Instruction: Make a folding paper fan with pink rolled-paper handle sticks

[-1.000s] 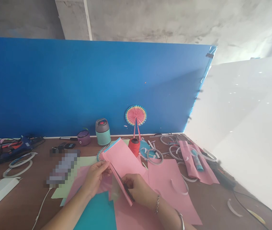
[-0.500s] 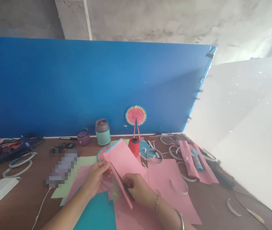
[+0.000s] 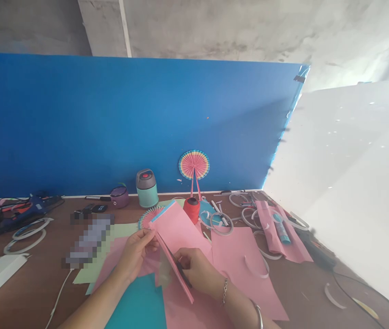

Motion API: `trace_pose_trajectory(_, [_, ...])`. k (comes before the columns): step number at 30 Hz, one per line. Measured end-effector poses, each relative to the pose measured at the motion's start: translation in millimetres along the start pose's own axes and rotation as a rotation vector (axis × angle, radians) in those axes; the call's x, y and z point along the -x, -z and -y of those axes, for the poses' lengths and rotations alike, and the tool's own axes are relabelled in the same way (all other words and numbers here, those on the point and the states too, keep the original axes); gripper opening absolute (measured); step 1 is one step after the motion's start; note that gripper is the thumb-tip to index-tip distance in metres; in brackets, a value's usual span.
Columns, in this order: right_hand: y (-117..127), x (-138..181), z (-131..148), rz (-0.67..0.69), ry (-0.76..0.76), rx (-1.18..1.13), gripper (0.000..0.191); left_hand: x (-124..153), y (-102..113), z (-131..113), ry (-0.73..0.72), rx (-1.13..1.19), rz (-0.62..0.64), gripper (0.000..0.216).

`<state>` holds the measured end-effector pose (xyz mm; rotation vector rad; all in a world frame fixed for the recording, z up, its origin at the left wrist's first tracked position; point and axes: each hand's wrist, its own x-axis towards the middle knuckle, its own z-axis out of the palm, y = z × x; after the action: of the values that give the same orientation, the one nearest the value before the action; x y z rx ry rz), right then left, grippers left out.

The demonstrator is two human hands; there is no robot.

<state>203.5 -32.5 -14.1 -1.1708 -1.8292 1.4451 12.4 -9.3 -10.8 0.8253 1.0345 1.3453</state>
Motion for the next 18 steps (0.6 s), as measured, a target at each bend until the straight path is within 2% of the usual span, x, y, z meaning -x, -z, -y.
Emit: trace_pose_trajectory(18, [0.4,-0.6,-3.2,0.001,0.03,-0.008,0.03,3.2,-4.5,1.0,0.034,-0.01,0.048,0.032])
